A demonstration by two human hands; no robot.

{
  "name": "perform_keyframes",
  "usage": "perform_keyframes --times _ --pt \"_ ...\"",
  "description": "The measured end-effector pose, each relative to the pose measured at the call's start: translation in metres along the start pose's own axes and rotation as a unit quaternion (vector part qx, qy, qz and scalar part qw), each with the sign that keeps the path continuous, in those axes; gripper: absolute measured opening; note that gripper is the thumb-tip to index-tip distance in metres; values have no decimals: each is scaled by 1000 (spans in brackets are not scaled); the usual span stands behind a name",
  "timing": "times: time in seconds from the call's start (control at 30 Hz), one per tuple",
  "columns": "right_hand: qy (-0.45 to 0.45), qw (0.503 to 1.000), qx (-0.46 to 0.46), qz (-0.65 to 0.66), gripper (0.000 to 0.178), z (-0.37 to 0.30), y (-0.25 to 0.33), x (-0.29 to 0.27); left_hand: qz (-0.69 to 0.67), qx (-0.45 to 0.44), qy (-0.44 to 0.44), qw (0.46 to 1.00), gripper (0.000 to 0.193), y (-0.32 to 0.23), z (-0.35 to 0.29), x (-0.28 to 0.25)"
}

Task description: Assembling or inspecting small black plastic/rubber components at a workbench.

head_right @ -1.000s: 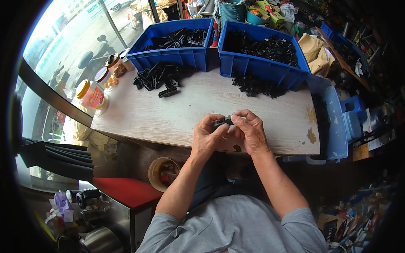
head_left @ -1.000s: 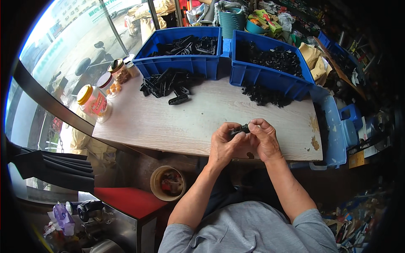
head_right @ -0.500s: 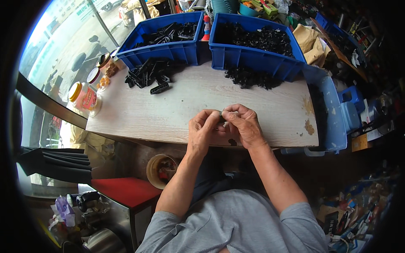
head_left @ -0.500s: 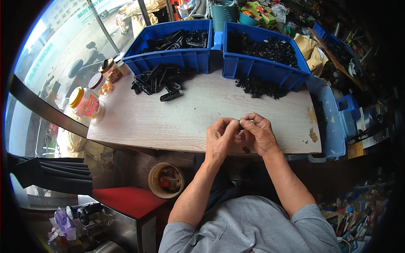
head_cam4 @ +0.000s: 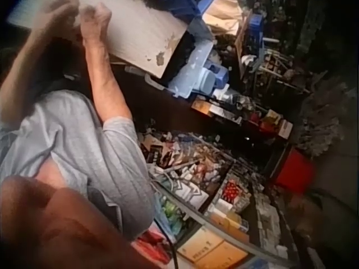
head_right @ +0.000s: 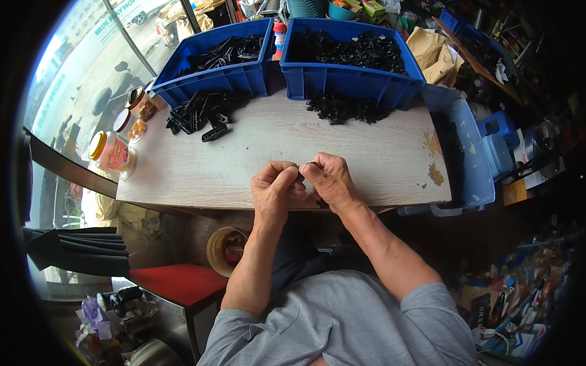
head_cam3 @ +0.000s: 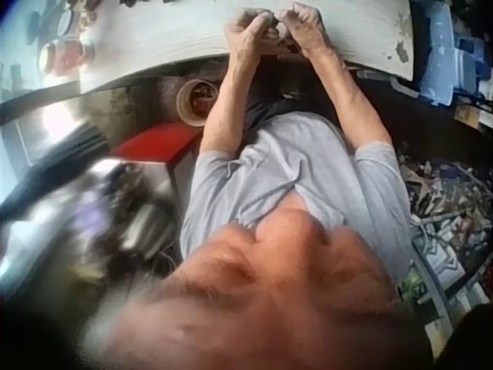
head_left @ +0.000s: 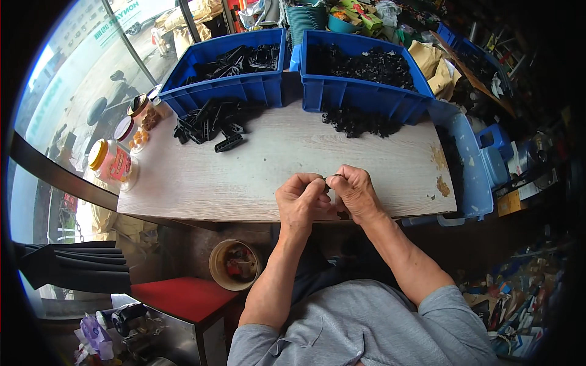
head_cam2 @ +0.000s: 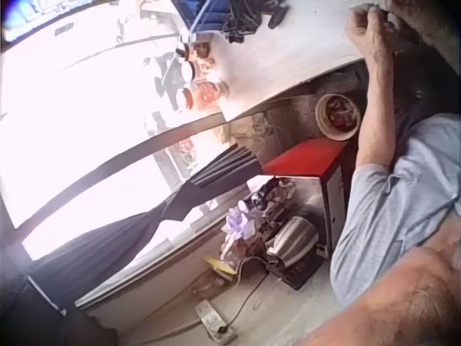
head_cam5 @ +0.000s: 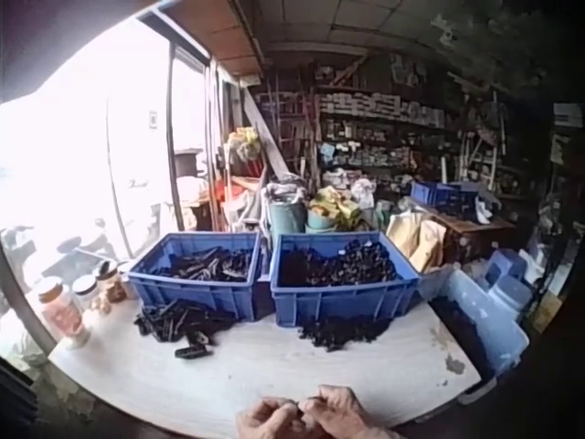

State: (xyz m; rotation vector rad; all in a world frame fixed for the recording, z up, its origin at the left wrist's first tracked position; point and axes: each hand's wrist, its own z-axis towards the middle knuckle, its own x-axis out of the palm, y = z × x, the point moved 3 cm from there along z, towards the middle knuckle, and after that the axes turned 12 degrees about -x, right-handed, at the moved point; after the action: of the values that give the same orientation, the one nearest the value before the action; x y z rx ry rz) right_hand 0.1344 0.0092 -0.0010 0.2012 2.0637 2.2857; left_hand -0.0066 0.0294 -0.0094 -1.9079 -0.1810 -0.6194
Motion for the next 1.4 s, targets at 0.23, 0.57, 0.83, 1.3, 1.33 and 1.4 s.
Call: perform_keyframes --times 0.23,0.57,0.83,1.3,1.33,1.4 --pt "-49 998 0 47 28 -5 3 4 35 20 43 998 13 1 1 -2" --pt "-290 952 25 95 30 -4 19 -114 528 396 -393 641 25 -108 48 -110" --pt "-466 883 35 41 38 -9 22 -198 692 363 -254 570 22 -93 68 -116" --pt "-209 959 146 -120 32 57 15 -94 679 404 -120 600 20 -77 36 -76" --pt "-204 956 150 -146 34 62 15 -89 694 379 -135 597 22 -77 37 -78" --pt "-198 952 156 -172 35 69 13 -87 701 365 -139 597 23 -77 40 -77"
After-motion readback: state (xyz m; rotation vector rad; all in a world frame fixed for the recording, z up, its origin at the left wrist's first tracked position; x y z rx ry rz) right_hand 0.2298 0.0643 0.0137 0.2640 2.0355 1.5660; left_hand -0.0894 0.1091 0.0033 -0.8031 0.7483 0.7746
